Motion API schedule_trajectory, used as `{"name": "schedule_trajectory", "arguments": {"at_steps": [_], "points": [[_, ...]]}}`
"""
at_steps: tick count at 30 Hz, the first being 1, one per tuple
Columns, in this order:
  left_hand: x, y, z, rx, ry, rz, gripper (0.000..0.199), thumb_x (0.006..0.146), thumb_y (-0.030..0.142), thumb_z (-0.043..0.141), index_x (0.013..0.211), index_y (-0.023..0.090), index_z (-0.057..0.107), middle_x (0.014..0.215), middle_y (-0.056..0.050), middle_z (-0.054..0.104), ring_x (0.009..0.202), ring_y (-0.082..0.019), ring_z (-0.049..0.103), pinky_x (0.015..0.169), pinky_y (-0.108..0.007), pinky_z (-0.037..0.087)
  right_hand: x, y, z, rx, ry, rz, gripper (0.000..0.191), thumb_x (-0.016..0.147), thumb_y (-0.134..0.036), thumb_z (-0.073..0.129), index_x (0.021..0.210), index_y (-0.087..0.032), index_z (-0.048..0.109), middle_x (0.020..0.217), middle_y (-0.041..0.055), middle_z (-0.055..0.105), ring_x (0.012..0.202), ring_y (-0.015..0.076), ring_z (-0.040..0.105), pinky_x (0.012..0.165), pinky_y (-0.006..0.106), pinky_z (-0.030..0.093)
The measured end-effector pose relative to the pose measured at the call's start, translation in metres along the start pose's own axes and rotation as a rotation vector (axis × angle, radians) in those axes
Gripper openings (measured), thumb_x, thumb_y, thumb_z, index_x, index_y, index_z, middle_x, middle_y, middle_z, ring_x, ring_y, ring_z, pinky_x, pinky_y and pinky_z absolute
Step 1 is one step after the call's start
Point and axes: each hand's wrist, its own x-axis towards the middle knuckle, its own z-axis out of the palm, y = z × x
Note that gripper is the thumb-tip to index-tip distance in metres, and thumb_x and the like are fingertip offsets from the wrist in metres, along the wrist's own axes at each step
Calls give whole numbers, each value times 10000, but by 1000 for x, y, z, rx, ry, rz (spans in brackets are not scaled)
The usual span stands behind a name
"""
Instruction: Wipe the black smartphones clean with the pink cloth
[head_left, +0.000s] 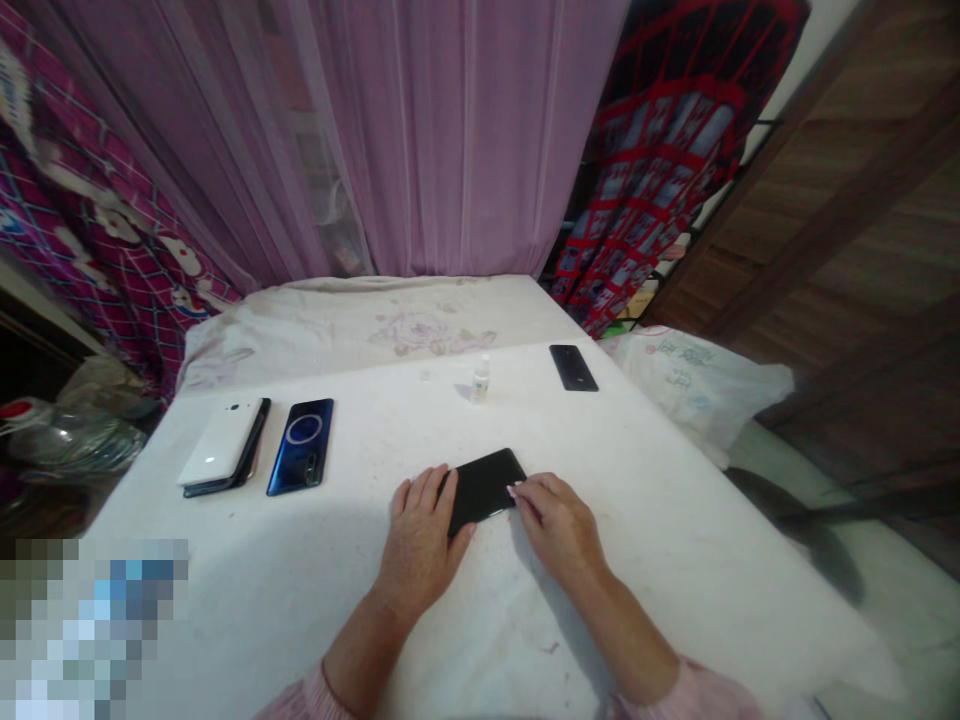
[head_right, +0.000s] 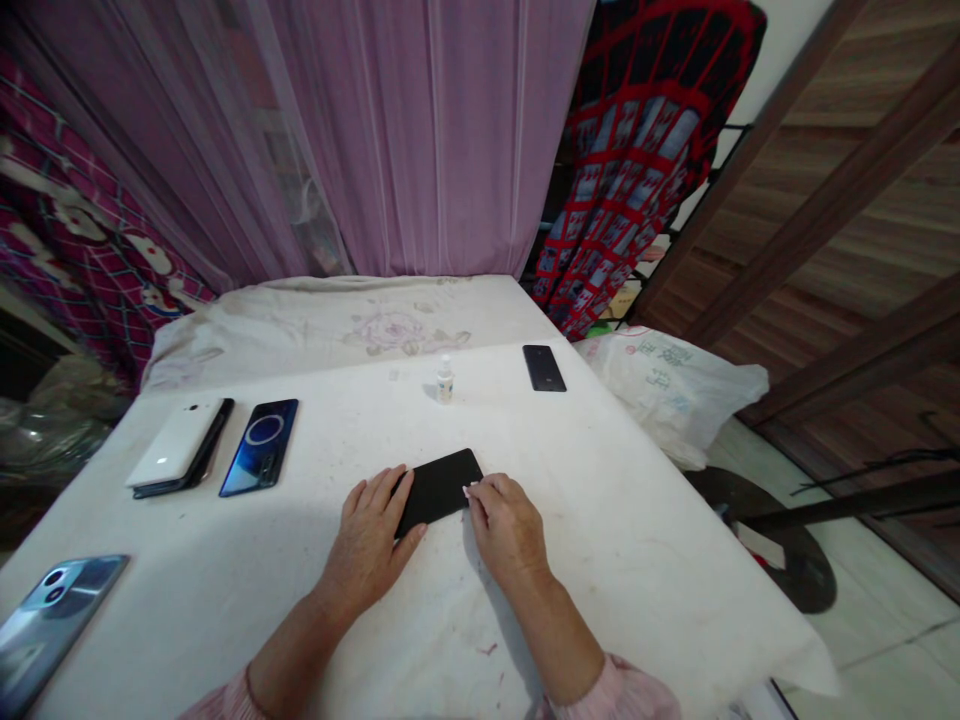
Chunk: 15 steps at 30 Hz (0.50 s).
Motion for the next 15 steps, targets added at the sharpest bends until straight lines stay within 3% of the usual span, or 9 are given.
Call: {"name": "schedule_trajectory", "arguments": {"at_steps": [7, 15], "points": [[0, 0, 1, -10, 9, 3, 532, 915, 389, 463, 1383, 140, 412, 1391, -158, 494, 1269, -314, 442, 1065, -504, 299, 8, 6, -1, -54, 20, 68, 217, 883, -232, 499, 838, -217, 711, 866, 43, 671, 786, 168, 621, 713, 271, 479], [0, 0, 2, -13, 16, 2, 531, 919, 388, 450, 1390, 147, 403, 1387, -156, 496, 1266, -312, 443, 1057, -505, 306, 7, -7, 6, 6, -13, 16, 228, 891, -230, 487, 840, -226, 709, 848, 37, 661, 774, 160, 608, 702, 258, 472]]}}
